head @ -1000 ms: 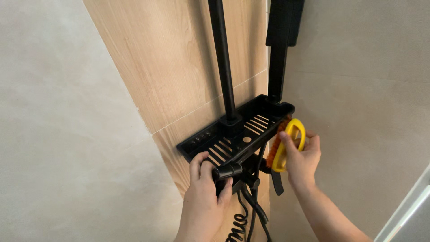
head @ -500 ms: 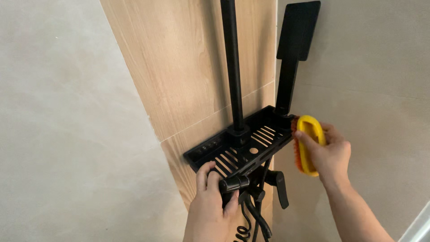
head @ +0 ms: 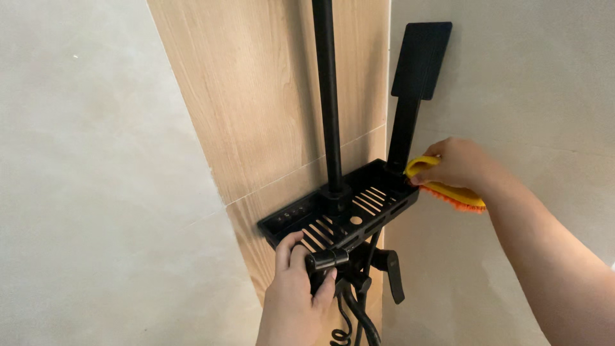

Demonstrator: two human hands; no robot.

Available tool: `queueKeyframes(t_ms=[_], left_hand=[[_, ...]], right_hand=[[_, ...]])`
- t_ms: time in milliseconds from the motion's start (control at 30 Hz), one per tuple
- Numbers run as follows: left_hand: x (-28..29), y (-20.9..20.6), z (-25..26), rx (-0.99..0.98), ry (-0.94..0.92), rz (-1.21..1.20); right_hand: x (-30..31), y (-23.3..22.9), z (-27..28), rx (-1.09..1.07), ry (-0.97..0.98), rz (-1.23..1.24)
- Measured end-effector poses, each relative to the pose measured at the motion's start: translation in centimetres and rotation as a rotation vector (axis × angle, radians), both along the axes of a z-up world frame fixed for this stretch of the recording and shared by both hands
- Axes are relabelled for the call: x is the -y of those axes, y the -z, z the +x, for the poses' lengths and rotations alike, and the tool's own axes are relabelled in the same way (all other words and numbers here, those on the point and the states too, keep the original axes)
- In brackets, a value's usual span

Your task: The person scrubs a black shower caddy and a handheld shower head using a yellow scrubbing brush. They systematically clean the slatted basket, the vertical pole, and the shower head, moving the handheld shower head out of the way to access the caddy.

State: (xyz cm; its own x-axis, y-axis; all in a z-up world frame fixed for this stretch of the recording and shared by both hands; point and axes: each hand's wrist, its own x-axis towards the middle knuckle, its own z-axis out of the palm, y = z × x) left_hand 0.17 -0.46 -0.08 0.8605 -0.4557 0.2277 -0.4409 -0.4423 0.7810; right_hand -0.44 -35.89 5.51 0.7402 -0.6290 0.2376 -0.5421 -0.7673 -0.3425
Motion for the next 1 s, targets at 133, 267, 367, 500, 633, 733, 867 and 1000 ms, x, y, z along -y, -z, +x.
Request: queueKeyframes(t_ms=[133,267,367,500,633,733,867,1000], left_hand=[[0.0,0.5,0.5,-0.002,0.019,-0.013],[-0.4,0.9,0.6,0.107,0.040,-0.138],[-0.8,0.3,0.4,0.009,0.037,-0.138],[-1.3,0.0,0.5,-0.038,0.078,-0.063],[-1.3,-0.1,0.7,-0.017,0.089,-0.115],[-1.3,0.1,0.8,-0.027,0.094,-0.080],[-1.3,0.4,0.9,-0.005,0.117,-0.105],[-1.1,0.4,0.5,-0.038,0.122,-0.160]], right_hand=[[1.0,-0.8,2.0,-0.028,0.038,-0.012],[2.2,-0.7,2.4,-0.122,-0.020,-0.165],[2.5,-0.8,2.9,-0.172,-0.016,-0.167],[2.1,-0.4,3.5,-0.062,0.061,-0.010],[0.8,-0.1,2.4,-0.113,0.061,-0.149],[-0.1,-0.5,1.2,-0.182,0.103,-0.183],[-0.7,0.0,1.9,-0.084,0.128,-0.116],[0.3,0.5,2.2,0.029,0.051,-0.017]])
